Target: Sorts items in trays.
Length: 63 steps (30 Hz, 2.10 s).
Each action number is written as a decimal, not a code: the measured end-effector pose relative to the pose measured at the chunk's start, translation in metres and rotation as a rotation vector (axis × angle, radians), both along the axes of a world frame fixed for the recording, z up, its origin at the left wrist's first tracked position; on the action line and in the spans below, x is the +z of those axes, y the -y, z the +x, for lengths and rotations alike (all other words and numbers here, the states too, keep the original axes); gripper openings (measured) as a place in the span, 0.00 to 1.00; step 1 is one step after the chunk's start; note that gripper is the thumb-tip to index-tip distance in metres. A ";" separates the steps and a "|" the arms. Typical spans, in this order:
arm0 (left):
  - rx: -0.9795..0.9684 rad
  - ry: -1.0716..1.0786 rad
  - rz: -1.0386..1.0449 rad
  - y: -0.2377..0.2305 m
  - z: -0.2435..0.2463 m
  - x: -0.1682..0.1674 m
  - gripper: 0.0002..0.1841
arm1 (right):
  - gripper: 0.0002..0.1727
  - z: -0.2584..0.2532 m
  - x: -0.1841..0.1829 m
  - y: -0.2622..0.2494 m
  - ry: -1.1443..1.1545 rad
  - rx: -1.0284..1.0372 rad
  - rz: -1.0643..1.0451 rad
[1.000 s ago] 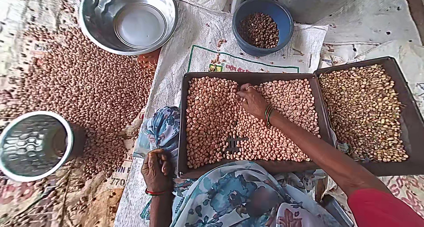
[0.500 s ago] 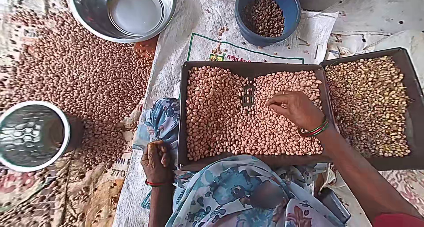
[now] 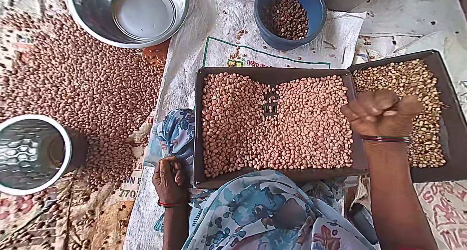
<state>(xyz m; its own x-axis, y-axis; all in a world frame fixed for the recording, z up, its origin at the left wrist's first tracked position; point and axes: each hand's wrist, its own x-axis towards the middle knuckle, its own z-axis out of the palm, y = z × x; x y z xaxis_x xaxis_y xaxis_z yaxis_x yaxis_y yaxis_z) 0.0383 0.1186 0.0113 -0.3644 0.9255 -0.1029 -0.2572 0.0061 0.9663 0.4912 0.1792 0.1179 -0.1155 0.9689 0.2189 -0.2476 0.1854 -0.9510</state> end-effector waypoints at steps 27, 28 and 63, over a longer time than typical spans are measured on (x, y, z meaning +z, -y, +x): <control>0.011 -0.065 -0.044 -0.003 0.005 0.008 0.24 | 0.13 0.046 -0.006 0.073 0.506 -0.461 -0.416; 0.009 -0.061 -0.044 -0.003 0.006 0.008 0.24 | 0.14 0.033 -0.009 0.077 0.463 -0.322 -0.501; -0.007 0.024 -0.004 -0.002 0.003 0.007 0.24 | 0.07 -0.091 -0.057 -0.018 1.548 0.065 0.129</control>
